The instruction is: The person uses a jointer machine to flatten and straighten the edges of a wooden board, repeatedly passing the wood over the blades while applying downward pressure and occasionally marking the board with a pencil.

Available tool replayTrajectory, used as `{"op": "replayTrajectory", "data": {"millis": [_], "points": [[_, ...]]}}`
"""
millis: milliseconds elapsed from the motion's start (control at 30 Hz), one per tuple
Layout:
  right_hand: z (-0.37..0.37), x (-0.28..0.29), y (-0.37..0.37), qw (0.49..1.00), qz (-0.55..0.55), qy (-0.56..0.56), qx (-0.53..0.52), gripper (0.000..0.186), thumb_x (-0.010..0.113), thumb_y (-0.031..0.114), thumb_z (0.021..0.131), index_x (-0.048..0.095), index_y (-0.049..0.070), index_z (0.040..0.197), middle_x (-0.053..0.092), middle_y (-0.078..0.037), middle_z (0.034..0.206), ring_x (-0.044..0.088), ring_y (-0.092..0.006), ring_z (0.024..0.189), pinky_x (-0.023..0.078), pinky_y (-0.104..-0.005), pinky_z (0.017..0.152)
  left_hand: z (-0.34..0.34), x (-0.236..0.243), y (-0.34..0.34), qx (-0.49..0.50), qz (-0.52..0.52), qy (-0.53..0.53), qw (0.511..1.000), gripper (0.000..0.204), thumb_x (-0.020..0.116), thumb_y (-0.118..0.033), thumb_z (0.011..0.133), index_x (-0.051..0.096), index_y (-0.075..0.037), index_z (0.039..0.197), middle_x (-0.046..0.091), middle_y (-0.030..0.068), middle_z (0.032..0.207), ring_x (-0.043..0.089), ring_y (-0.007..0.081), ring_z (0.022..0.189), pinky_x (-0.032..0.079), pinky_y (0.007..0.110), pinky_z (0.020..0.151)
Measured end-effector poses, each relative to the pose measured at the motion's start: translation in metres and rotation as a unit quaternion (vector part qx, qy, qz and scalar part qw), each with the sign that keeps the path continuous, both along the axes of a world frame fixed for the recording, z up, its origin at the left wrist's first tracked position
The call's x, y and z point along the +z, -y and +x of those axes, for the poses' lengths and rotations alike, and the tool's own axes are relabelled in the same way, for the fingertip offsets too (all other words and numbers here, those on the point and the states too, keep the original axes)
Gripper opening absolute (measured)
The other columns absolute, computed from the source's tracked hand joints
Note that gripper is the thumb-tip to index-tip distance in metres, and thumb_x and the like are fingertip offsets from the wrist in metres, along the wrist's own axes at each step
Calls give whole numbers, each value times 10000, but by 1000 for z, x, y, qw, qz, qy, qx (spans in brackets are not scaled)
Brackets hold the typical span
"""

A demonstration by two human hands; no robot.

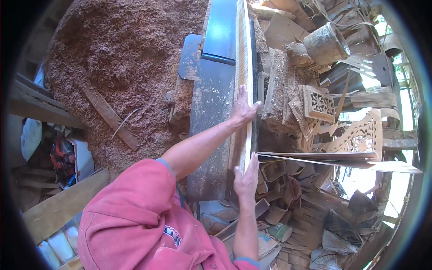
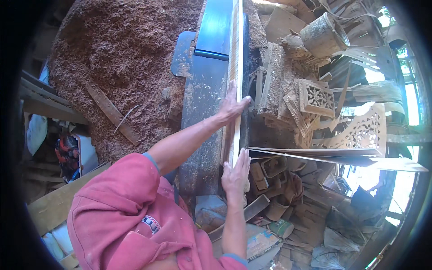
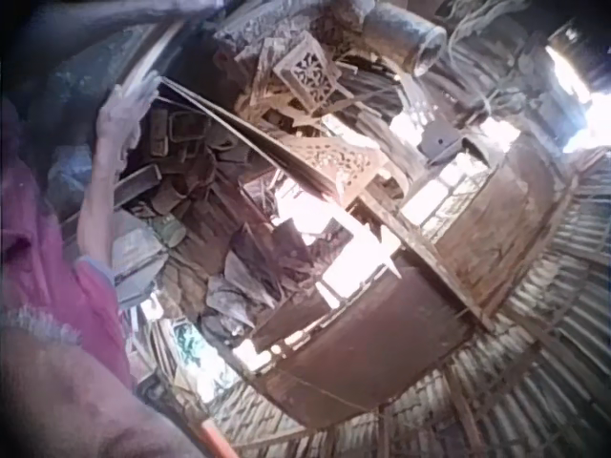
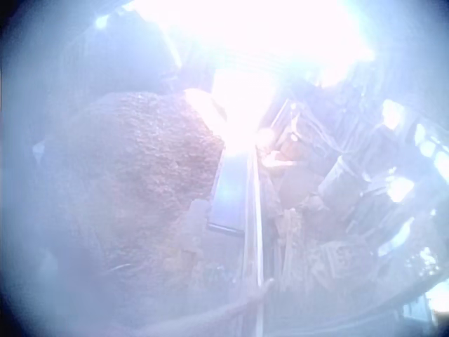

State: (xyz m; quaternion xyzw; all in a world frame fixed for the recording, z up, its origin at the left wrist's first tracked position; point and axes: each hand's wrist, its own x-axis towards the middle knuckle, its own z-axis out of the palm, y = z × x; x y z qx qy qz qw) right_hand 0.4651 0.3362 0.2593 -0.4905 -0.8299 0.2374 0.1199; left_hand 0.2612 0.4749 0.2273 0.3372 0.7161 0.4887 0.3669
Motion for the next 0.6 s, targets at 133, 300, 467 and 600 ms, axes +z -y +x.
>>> {"op": "replayTrajectory", "data": {"millis": [133, 300, 467, 600], "points": [[3, -4, 12, 999, 41, -20, -17, 791, 720, 97, 813, 349, -28, 1501, 385, -261, 1539, 338, -498, 1421, 286, -528, 1201, 14, -12, -7, 38, 29, -40, 998, 969, 614, -241, 859, 41, 90, 1567, 102, 295, 1643, 95, 367, 1549, 101, 356, 1272], [14, -17, -1, 996, 47, -68, 33, 778, 722, 95, 789, 393, -5, 1487, 427, -243, 1519, 341, -528, 1406, 319, -542, 1179, 14, -17, -11, 52, 29, -55, 997, 917, 560, -129, 821, 71, 92, 1565, 131, 303, 1633, 102, 380, 1545, 109, 350, 1274], [11, -11, -2, 997, 40, -60, 35, 811, 706, 64, 791, 353, 0, 1518, 421, -246, 1527, 339, -522, 1417, 339, -515, 1170, 17, -11, -9, 56, 12, -60, 997, 891, 539, -123, 824, 91, 87, 1565, 151, 299, 1630, 127, 369, 1543, 113, 350, 1275], [10, -12, -4, 997, 37, -62, 38, 809, 697, 68, 798, 347, 6, 1525, 421, -247, 1526, 335, -528, 1415, 337, -520, 1168, 16, -16, -9, 63, 29, -53, 996, 870, 547, -130, 840, 107, 102, 1555, 148, 309, 1622, 120, 385, 1541, 102, 369, 1280]]}}
